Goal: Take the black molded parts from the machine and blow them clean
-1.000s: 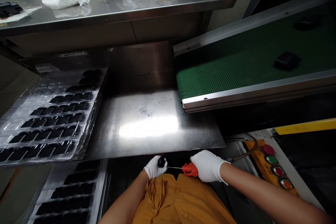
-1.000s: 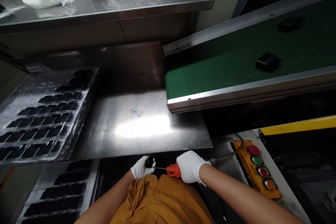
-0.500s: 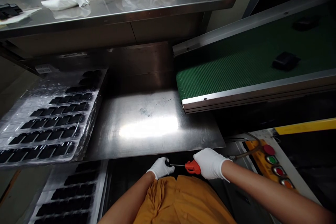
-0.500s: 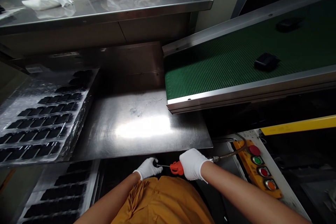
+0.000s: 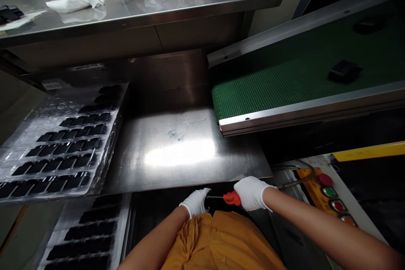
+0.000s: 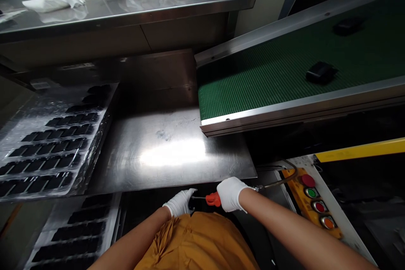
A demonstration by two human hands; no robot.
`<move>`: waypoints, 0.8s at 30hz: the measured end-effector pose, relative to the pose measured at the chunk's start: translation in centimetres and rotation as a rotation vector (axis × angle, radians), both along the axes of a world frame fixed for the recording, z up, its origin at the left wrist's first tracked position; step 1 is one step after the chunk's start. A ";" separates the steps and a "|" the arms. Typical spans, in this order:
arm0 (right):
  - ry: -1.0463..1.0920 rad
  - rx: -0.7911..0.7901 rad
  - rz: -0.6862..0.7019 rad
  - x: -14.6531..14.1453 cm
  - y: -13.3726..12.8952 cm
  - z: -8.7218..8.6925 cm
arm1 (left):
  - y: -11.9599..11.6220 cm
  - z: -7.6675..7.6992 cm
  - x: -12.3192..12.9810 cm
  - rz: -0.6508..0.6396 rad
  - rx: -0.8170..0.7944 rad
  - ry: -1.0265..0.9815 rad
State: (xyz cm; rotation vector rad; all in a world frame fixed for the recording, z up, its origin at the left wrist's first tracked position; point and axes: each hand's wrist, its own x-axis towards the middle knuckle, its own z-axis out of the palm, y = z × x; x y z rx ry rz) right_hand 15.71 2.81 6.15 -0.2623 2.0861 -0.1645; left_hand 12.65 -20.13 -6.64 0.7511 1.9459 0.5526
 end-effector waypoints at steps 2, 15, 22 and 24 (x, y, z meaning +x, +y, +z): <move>-0.007 0.001 0.032 -0.2 0.2 -0.1 | 0.2 0.7 -0.2 -0.021 0.028 0.016; -0.019 -0.030 0.028 -0.4 0.5 -0.1 | -0.2 1.3 0.1 0.234 0.245 -0.047; -0.047 -0.020 0.007 -0.4 0.7 0.5 | -0.8 -1.2 0.7 0.443 0.244 -0.106; -0.034 -0.003 0.003 -0.4 0.7 0.4 | -0.8 -1.7 0.7 0.580 0.236 -0.217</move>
